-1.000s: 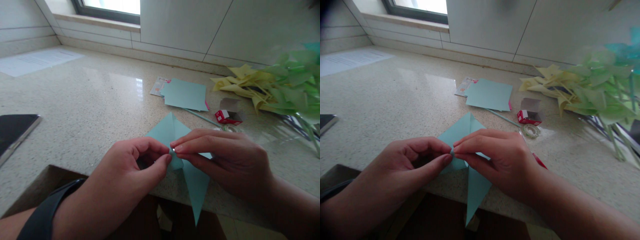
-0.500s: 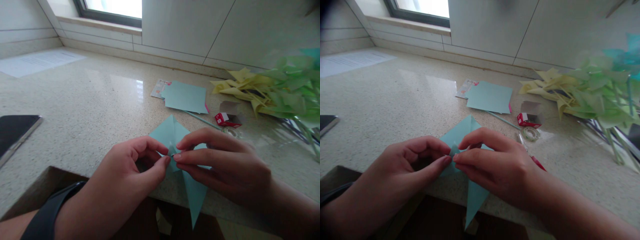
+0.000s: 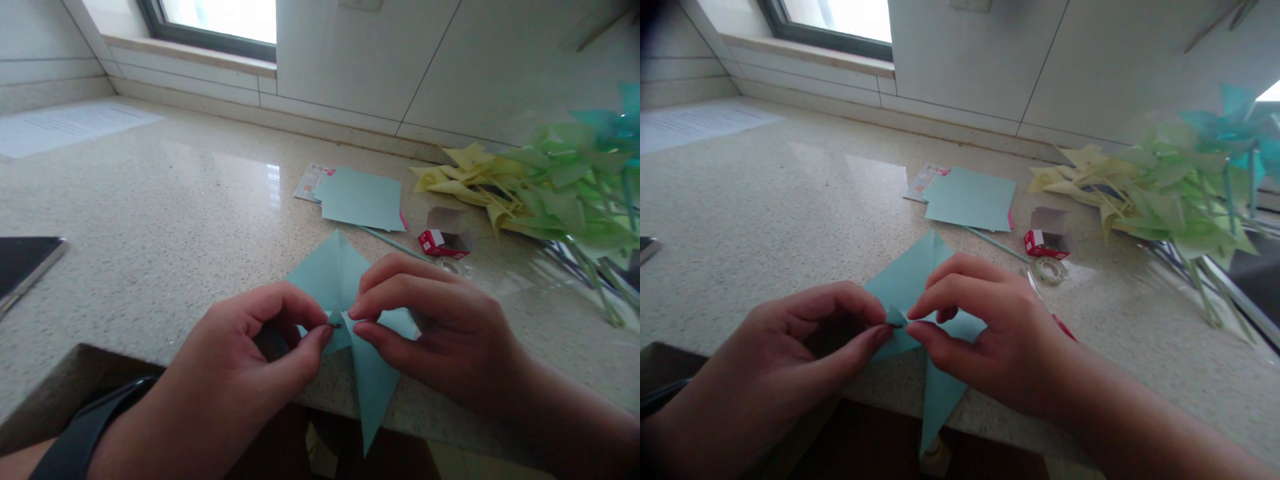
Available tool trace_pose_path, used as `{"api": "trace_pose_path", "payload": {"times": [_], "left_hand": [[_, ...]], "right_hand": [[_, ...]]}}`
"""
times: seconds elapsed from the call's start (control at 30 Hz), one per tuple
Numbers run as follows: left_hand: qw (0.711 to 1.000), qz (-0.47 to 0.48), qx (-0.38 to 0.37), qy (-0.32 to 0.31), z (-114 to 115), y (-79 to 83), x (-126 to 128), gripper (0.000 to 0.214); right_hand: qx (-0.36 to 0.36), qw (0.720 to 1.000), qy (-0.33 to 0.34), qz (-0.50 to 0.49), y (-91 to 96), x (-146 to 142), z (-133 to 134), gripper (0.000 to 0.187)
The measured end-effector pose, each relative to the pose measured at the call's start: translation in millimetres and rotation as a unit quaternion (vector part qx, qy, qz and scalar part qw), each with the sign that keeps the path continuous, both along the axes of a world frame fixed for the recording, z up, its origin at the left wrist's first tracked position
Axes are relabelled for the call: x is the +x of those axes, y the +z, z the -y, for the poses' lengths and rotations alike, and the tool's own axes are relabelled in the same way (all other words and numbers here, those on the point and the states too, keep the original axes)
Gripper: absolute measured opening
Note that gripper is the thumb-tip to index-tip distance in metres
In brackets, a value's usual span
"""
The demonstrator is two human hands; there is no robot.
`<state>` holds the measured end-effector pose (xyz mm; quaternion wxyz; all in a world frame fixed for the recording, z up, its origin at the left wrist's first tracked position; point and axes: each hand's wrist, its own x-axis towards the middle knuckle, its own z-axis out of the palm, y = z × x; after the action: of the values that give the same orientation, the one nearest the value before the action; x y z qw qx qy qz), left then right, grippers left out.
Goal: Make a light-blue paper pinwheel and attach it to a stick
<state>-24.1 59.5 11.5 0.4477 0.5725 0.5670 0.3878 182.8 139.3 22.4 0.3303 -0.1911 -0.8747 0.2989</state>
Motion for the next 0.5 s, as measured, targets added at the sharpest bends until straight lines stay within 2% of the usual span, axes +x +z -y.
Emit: {"api": "trace_pose_path", "payload": {"times": [0.13,0.27,0.5], "left_hand": [[1.000,-0.018,0.024,-0.006,2.7,-2.7,0.4,0.008],[0.997,-0.046,0.059,-0.022,4.4,-2.9,0.7,0.005],[0.998,-0.050,0.031,-0.031,4.4,-4.3,-1.6,0.010]], "right_hand": [[-0.034,0.999,0.005,0.014,-3.0,-1.8,-0.1,0.010],[-0.038,0.999,0.019,0.022,-3.9,-2.7,1.6,0.007],[-0.033,0.998,0.026,0.040,4.2,0.9,2.1,0.003]]}}
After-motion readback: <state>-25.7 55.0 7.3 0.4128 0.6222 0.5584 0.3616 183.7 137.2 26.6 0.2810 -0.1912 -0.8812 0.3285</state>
